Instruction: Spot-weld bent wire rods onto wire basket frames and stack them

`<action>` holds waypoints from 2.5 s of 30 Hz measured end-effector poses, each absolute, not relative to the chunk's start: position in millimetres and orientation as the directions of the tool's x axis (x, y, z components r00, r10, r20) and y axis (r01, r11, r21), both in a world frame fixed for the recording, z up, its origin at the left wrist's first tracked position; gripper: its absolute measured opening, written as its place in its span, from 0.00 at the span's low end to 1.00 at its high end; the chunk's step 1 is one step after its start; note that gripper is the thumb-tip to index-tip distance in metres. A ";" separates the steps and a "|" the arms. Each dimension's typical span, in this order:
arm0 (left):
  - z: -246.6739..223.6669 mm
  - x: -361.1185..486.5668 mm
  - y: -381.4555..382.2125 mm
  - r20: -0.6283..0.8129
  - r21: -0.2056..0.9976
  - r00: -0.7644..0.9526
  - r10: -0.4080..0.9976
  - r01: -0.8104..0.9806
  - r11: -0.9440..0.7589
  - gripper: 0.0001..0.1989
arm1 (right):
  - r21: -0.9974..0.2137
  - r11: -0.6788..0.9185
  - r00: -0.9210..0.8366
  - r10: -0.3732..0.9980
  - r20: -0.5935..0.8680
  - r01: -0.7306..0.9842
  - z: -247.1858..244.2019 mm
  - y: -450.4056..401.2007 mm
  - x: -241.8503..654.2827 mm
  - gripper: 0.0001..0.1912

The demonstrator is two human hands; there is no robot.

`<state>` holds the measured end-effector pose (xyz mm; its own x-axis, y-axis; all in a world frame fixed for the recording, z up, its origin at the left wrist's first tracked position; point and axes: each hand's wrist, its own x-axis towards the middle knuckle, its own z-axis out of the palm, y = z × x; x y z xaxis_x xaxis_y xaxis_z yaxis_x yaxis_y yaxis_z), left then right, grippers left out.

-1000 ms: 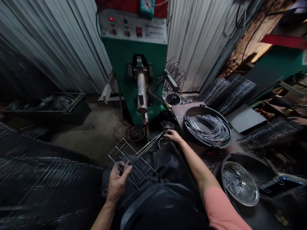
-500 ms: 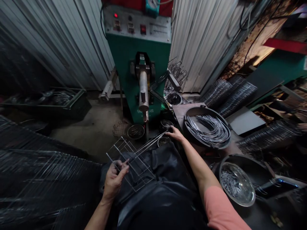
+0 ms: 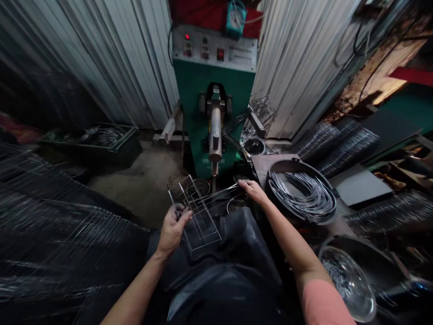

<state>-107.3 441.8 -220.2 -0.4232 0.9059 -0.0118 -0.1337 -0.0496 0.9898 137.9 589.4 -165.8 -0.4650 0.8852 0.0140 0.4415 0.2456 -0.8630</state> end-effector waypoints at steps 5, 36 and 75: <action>-217.2 -104.7 471.6 0.036 0.993 -0.415 0.909 -0.084 -0.078 0.17 | -0.779 0.296 -0.481 0.877 -0.008 0.553 -162.8 597.8 137.3 0.16; -219.7 -94.4 535.6 -0.101 0.905 -0.346 0.933 -0.421 -0.058 0.21 | -0.580 0.488 -0.467 0.862 0.199 0.653 -187.5 638.0 100.6 0.13; -216.7 -103.7 551.8 -0.099 0.919 -0.291 0.952 -0.394 -0.024 0.19 | -0.640 0.499 -0.441 0.857 0.265 0.584 -185.3 652.8 100.2 0.15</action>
